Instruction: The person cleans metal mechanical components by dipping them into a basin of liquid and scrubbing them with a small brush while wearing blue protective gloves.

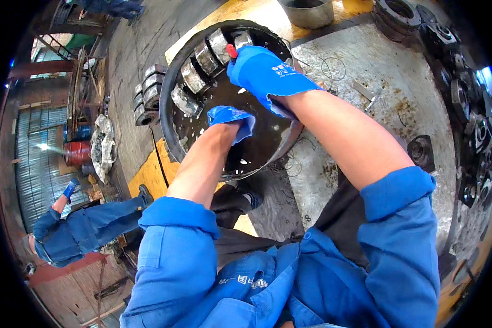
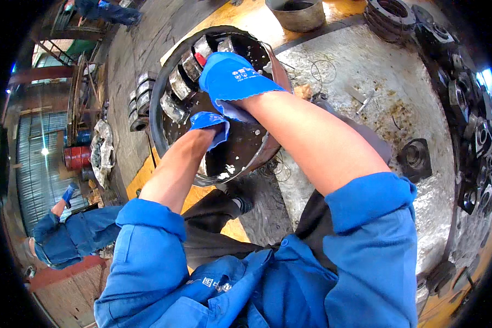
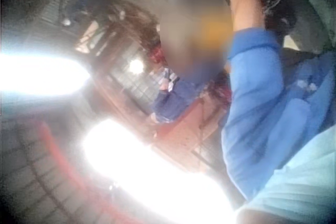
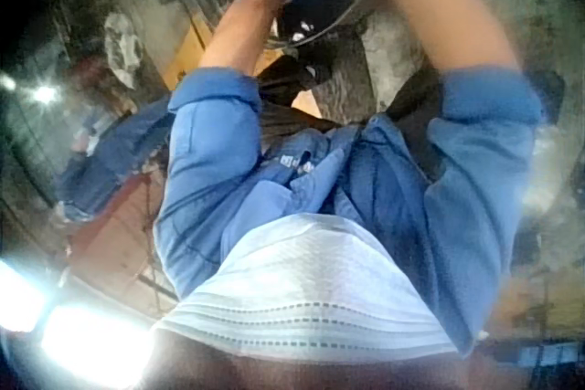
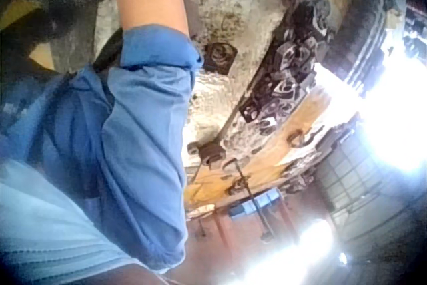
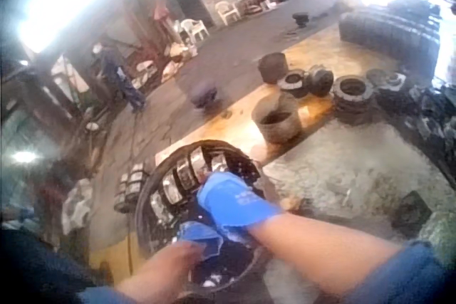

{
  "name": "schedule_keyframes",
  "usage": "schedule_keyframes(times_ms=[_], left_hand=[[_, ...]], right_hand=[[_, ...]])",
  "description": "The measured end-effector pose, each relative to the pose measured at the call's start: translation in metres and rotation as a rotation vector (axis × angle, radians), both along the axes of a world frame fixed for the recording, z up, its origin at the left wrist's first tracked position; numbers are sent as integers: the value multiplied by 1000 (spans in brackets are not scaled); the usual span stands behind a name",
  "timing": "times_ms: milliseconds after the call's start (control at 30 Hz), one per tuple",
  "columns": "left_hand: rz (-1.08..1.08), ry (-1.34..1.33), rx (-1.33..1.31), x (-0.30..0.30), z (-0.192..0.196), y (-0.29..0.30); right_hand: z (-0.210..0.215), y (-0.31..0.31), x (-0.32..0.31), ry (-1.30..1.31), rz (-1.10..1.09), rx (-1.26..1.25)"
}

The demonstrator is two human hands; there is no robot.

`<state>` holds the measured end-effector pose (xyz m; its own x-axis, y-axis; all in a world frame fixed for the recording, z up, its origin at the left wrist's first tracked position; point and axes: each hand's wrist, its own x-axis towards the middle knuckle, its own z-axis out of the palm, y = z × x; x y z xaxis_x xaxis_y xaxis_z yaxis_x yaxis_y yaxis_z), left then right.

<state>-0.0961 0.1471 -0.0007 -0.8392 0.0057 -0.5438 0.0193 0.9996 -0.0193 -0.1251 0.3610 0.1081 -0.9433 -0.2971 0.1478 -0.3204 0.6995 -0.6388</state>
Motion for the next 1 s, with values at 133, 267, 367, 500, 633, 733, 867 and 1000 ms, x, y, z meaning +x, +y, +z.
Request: schedule_keyframes(times_ms=[133,267,367,500,633,733,867,1000], left_hand=[[181,2,172,2,-5,-20],[-97,-21,73,10,0,-52],[-625,53,-248,9,42,-33],[-356,-30,-284,20,81,-26],[-206,168,-355,43,86,-24],[-212,237,-310,50,84,-38],[-252,267,-266,54,77,-58],[-294,312,-257,64,60,-81]], right_hand=[[9,13,2,43,61,-4],[8,4,1,-37,24,-83],[12,-1,-11,-312,-150,-166],[7,-5,-12,-310,-178,-140],[-4,-5,-14,-351,-180,-196],[-8,-1,-9,-311,-113,-248],[-9,-12,-7,-331,-97,-206],[-14,-30,-9,-423,-99,-231]])
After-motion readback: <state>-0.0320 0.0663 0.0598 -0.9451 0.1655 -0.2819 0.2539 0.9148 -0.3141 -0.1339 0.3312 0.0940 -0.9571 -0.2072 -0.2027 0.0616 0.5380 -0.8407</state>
